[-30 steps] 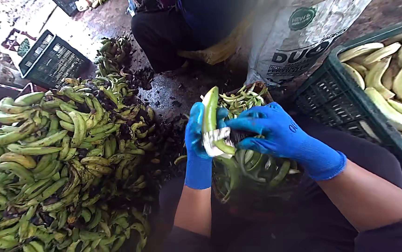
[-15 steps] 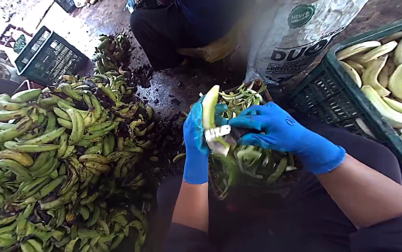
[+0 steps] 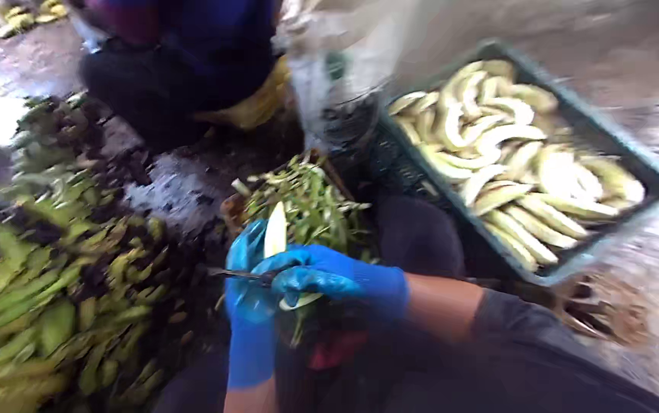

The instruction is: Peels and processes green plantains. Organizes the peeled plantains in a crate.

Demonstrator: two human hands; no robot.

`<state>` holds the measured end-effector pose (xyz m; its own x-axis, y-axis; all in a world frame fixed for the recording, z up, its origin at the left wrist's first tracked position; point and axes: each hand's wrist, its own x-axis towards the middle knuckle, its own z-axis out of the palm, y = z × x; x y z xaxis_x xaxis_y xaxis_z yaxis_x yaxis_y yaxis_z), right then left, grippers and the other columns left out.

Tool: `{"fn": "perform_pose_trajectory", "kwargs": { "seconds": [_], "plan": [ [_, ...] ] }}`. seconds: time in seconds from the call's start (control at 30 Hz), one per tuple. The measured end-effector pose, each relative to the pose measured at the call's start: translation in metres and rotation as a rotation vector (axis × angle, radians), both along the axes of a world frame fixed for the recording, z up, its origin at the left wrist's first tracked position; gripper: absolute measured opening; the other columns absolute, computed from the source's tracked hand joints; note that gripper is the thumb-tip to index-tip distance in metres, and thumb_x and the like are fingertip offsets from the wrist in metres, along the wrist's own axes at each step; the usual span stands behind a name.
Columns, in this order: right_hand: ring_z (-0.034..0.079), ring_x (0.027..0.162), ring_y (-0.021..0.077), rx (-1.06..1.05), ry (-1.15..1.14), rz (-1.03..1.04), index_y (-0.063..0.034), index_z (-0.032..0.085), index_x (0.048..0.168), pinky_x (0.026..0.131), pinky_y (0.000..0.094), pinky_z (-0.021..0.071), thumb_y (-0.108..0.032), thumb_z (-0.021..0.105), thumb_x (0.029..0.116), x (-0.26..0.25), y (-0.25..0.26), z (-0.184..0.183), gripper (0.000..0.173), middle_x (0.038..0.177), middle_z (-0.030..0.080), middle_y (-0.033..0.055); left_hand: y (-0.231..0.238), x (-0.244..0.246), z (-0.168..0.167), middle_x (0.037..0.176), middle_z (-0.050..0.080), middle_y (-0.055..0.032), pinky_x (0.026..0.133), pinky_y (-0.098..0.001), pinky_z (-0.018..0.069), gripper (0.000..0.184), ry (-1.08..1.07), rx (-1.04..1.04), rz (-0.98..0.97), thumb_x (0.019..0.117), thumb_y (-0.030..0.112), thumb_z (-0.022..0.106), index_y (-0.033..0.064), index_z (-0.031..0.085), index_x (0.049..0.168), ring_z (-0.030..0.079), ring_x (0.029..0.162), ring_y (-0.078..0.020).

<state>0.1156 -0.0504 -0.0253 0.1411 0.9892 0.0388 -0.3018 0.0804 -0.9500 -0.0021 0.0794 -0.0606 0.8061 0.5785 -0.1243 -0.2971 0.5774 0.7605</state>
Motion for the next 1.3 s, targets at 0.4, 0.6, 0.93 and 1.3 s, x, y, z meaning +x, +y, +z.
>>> {"fn": "perform_pose_trajectory", "kwargs": {
  "seconds": [0.4,0.6,0.93,1.3],
  "plan": [
    [0.065,0.078,0.0144,-0.435,-0.156,-1.641,-0.0152,0.056,0.138,0.069,0.0345,0.0576,-0.049,0.038,0.1081,0.248,-0.285,-0.029,0.048,0.114,0.065,0.0039,-0.078,-0.079,-0.070,0.159,0.032,-0.0286,0.112,-0.0684,0.0323,0.088,1.156,1.162,-0.347,0.0935,0.050,0.060,0.0034,0.026,0.160,0.037,0.143,-0.0497],
    [0.064,0.081,0.0158,-0.605,0.013,-1.465,-0.0155,0.059,0.134,0.067,0.0344,0.0545,-0.051,0.045,0.1056,0.284,-0.272,-0.071,0.047,0.116,0.065,0.0046,-0.085,-0.030,-0.062,0.154,0.038,-0.0313,0.098,-0.0705,0.0432,0.088,1.222,1.377,-0.274,0.0900,0.044,0.068,0.0151,0.025,0.162,0.049,0.131,-0.0545],
    [0.064,0.077,0.0143,-0.361,0.036,-1.637,-0.0128,0.055,0.133,0.069,0.0343,0.0569,-0.044,0.035,0.1100,0.273,-0.265,-0.083,0.044,0.103,0.063,0.0025,-0.076,-0.045,-0.075,0.148,0.048,-0.0274,0.103,-0.0617,0.0465,0.094,1.500,1.273,-0.426,0.0865,0.021,0.078,0.0118,0.023,0.162,0.055,0.128,-0.0458],
    [0.056,0.131,0.0210,0.207,-0.986,0.067,-0.0274,0.077,0.114,0.106,0.0491,0.0479,-0.046,0.065,0.0895,0.083,-0.090,0.014,0.033,0.138,0.064,0.0011,-0.011,-0.055,0.051,0.130,0.065,-0.0084,0.078,-0.0290,0.0608,0.082,0.723,0.818,-0.140,0.0801,0.027,0.074,0.0093,0.042,0.154,0.070,0.096,-0.0095]
  ]
}}
